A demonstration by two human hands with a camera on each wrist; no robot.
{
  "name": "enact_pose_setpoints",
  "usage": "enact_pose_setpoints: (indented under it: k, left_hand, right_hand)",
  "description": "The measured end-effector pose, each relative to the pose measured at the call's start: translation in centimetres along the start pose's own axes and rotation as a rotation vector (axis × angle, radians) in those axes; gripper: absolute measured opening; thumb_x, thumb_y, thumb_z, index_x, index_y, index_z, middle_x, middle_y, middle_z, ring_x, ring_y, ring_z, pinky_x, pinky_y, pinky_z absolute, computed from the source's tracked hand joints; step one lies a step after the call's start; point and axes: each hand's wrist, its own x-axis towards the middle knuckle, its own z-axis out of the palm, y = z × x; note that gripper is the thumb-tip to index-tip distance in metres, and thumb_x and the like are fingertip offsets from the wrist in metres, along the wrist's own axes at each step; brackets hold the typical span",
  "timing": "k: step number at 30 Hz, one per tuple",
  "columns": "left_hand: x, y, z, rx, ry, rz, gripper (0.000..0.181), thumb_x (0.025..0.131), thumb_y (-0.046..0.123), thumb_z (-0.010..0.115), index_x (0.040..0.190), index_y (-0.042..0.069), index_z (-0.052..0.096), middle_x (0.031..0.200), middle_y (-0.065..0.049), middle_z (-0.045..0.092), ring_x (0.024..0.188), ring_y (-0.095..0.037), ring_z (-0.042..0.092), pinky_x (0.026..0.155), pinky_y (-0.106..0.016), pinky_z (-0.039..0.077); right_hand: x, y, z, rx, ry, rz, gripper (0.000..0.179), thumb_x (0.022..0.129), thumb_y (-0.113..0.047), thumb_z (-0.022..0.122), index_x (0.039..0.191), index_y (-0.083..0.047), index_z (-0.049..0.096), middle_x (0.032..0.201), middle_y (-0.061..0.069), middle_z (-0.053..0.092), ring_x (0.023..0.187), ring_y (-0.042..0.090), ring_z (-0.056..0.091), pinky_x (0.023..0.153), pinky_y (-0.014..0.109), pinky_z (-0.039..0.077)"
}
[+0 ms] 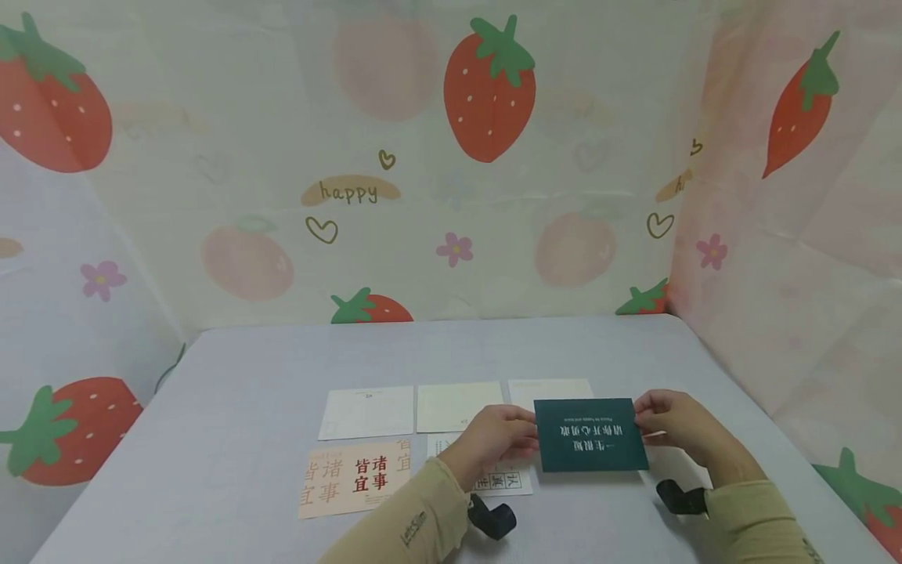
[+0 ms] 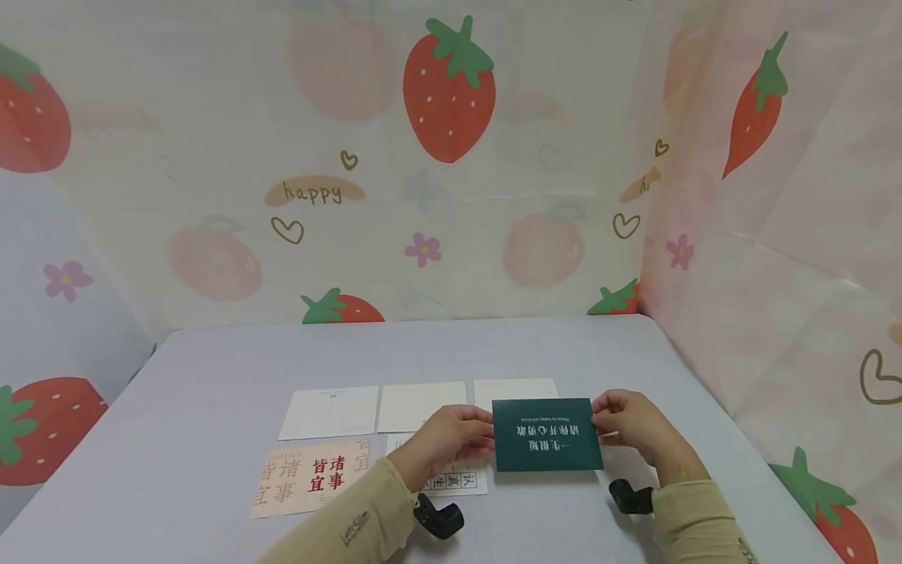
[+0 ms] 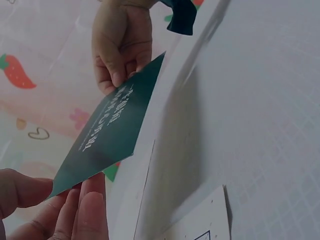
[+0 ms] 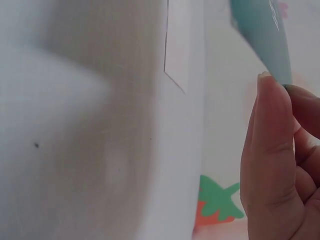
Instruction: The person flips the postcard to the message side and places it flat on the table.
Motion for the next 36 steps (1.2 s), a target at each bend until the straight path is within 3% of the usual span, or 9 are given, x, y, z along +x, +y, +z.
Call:
enact_pose_setpoints:
  k: [15, 21, 36]
  left_hand:
    - [0.36, 0.29, 0.33, 0.041, 0.044, 0.028, 0.004, 0.083, 0.01, 0.064, 0.087, 0.007, 0.064, 0.078, -0.005, 0.064, 0.068, -0.014, 0.061, 0.063, -0.026, 0.054]
    - [0.65, 0.44, 0.13, 0.034, 0.047, 0.019, 0.004, 0.083, 0.009, 0.064, 0.086, 0.007, 0.064, 0.078, -0.005, 0.064, 0.068, -0.014, 0.062, 0.062, -0.026, 0.054]
    - [0.54, 0.75, -0.21, 0.057, 0.032, 0.048, 0.009, 0.079, 0.014, 0.07, 0.084, 0.007, 0.069, 0.08, -0.003, 0.066, 0.071, -0.014, 0.063, 0.067, -0.027, 0.055]
  right_hand:
    - [0.0, -0.24, 0.01, 0.03, -0.018, -0.026, 0.013, 0.088, -0.004, 0.054, 0.098, 0.004, 0.056, 0.084, 0.008, 0.062, 0.079, 0.02, 0.059, 0.075, 0.038, 0.053]
    - [0.05, -0.21, -0.04, 0.033, -0.043, -0.034, 0.011, 0.088, -0.005, 0.057, 0.094, 0.004, 0.057, 0.083, 0.007, 0.062, 0.078, 0.02, 0.059, 0.074, 0.038, 0.053]
    - [-0.27, -0.07, -0.87, -0.025, -0.007, -0.08, 0.014, 0.086, -0.011, 0.062, 0.091, 0.002, 0.059, 0.081, 0.004, 0.061, 0.077, 0.018, 0.058, 0.072, 0.03, 0.052]
